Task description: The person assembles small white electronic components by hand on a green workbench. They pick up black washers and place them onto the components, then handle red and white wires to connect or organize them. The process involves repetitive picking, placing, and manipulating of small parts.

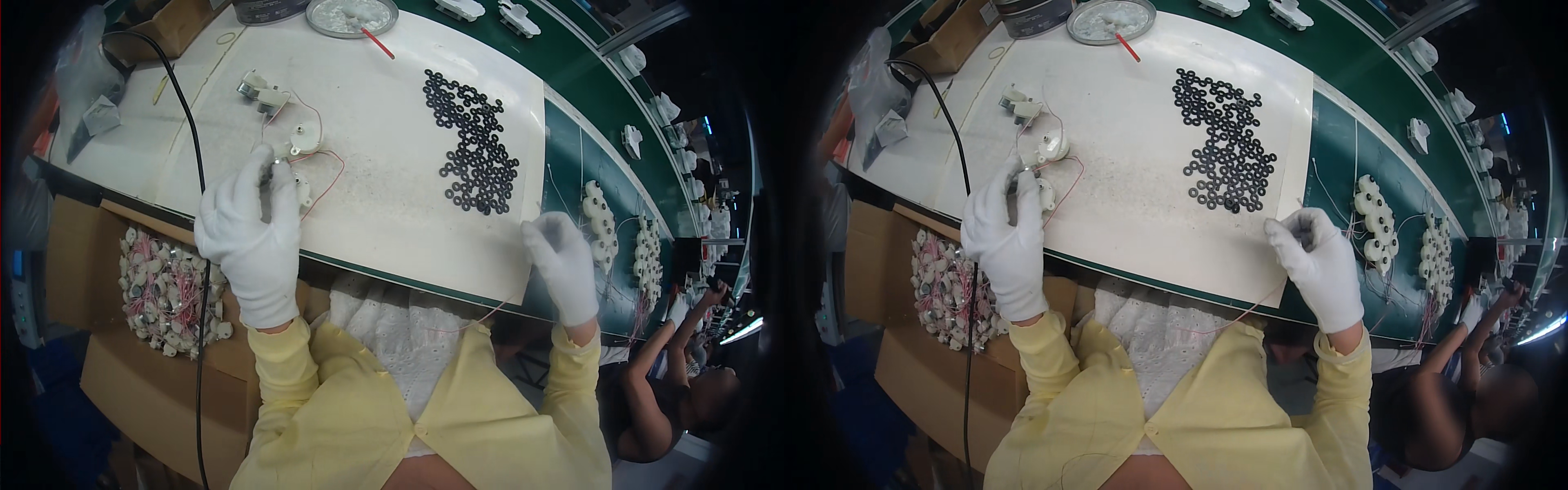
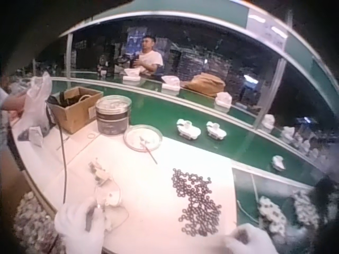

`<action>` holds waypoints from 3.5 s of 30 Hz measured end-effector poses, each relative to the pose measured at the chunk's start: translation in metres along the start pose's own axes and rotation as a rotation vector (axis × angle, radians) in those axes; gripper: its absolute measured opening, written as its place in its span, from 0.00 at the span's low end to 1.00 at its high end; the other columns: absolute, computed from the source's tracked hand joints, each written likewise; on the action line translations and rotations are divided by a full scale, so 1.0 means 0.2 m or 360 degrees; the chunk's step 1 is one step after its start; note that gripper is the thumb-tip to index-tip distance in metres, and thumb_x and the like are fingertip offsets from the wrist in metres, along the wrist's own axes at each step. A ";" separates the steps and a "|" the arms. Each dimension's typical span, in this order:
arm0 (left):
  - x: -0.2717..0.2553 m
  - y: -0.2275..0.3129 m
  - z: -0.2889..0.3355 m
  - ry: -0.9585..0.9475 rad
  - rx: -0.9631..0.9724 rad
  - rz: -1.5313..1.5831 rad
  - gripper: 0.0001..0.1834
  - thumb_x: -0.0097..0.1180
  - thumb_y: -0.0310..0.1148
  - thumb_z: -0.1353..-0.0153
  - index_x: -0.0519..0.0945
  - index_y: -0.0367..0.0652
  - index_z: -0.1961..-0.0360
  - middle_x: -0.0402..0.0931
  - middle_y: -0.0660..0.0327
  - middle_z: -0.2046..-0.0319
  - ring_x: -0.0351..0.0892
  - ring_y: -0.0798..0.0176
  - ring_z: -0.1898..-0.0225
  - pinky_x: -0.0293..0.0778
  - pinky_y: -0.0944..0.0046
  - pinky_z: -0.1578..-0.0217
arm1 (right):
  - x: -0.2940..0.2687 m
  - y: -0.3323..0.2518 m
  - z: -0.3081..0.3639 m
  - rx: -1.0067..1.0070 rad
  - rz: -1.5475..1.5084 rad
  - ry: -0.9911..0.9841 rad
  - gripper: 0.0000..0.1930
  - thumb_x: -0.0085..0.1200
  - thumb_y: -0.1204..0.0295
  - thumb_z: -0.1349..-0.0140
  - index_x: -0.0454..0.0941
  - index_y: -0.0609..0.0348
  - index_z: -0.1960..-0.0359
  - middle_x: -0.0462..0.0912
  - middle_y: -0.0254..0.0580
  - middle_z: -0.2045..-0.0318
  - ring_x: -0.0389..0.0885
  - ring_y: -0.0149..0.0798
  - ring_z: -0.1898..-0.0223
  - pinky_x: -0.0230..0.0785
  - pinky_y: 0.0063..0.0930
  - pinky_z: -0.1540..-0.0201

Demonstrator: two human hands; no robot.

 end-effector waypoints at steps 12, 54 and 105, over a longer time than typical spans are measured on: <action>0.04 0.16 0.05 -0.0074 0.0212 0.0022 0.18 0.74 0.39 0.52 0.89 0.54 0.58 0.82 0.65 0.61 0.79 0.51 0.50 0.74 0.50 0.49 | 0.01 0.02 -0.11 -0.0339 -0.0061 -0.0103 0.13 0.56 0.74 0.25 0.76 0.71 0.45 0.86 0.38 0.60 0.81 0.25 0.61 0.74 0.20 0.54; 0.05 0.18 0.04 -0.0195 0.0309 0.0017 0.14 0.71 0.36 0.40 0.88 0.48 0.53 0.82 0.60 0.59 0.82 0.49 0.53 0.76 0.49 0.51 | 0.01 -0.31 -0.03 -0.1468 0.1089 -0.0362 0.09 0.64 0.70 0.37 0.82 0.50 0.55 0.88 0.32 0.59 0.84 0.40 0.66 0.70 0.35 0.63; -0.22 0.40 0.10 0.0438 0.0552 0.0149 0.13 0.45 0.30 0.21 0.79 0.34 0.47 0.78 0.49 0.50 0.77 0.46 0.48 0.78 0.49 0.47 | -0.84 0.20 0.57 -0.0725 0.0283 0.1938 0.22 0.39 0.67 0.18 0.71 0.70 0.32 0.80 0.58 0.39 0.79 0.50 0.39 0.68 0.42 0.33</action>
Point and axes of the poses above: each hand's wrist, its own z-axis away from the middle knuckle, its own x-axis out of the palm, y = z × x, the point moved 8 cm from there along -z, towards the middle knuckle
